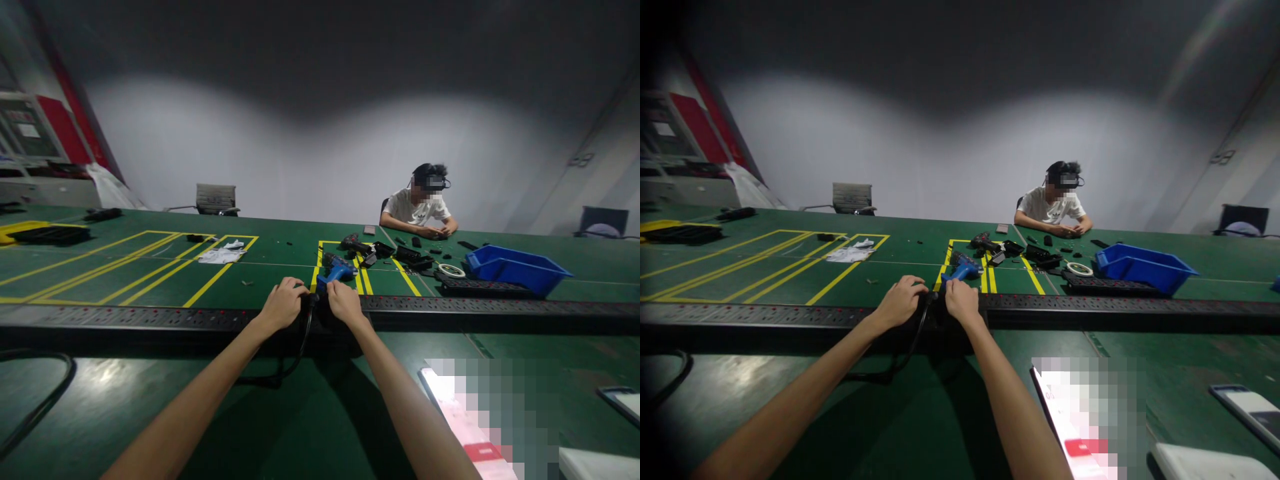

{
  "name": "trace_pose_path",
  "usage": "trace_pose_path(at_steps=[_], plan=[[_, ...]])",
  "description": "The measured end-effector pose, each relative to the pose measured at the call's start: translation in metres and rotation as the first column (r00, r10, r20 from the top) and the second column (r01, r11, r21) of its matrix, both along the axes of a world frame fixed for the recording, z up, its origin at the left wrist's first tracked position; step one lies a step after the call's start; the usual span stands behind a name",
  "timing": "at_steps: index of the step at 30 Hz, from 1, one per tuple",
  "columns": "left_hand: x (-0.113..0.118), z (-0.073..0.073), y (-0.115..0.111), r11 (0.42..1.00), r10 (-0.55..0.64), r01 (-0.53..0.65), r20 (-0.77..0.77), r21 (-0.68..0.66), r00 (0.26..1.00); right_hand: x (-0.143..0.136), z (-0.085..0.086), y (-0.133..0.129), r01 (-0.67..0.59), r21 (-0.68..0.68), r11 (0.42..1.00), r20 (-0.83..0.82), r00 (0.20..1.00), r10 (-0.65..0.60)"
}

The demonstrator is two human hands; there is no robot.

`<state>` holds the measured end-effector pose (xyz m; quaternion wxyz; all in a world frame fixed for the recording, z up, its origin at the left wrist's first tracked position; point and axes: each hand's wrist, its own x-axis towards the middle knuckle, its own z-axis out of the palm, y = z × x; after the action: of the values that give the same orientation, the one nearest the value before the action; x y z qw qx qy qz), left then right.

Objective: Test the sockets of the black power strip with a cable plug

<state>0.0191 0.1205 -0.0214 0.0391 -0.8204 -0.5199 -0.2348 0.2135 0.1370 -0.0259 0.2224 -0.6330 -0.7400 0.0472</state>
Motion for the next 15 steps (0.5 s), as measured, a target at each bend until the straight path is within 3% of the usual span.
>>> trace_pose_path(at_steps=[5, 9, 15], plan=[[0.0, 0.0, 0.003, 1.0, -0.007, 0.007, -0.001, -0.003, 1.0, 0.002, 0.002, 0.001, -0.04, 0.004, 0.999, -0.089, 0.995, 0.04], [0.0, 0.0, 0.004, 1.0, -0.003, 0.004, 0.01, -0.021, 1.0, 0.002, 0.006, 0.0, -0.229, 0.089, 0.969, -0.251, 0.937, 0.245], [0.001, 0.002, 0.002, 0.998, -0.009, 0.011, 0.032, -0.067, 0.999, 0.002, 0.012, -0.008, -0.474, 0.151, 0.867, -0.34, 0.799, 0.496]])
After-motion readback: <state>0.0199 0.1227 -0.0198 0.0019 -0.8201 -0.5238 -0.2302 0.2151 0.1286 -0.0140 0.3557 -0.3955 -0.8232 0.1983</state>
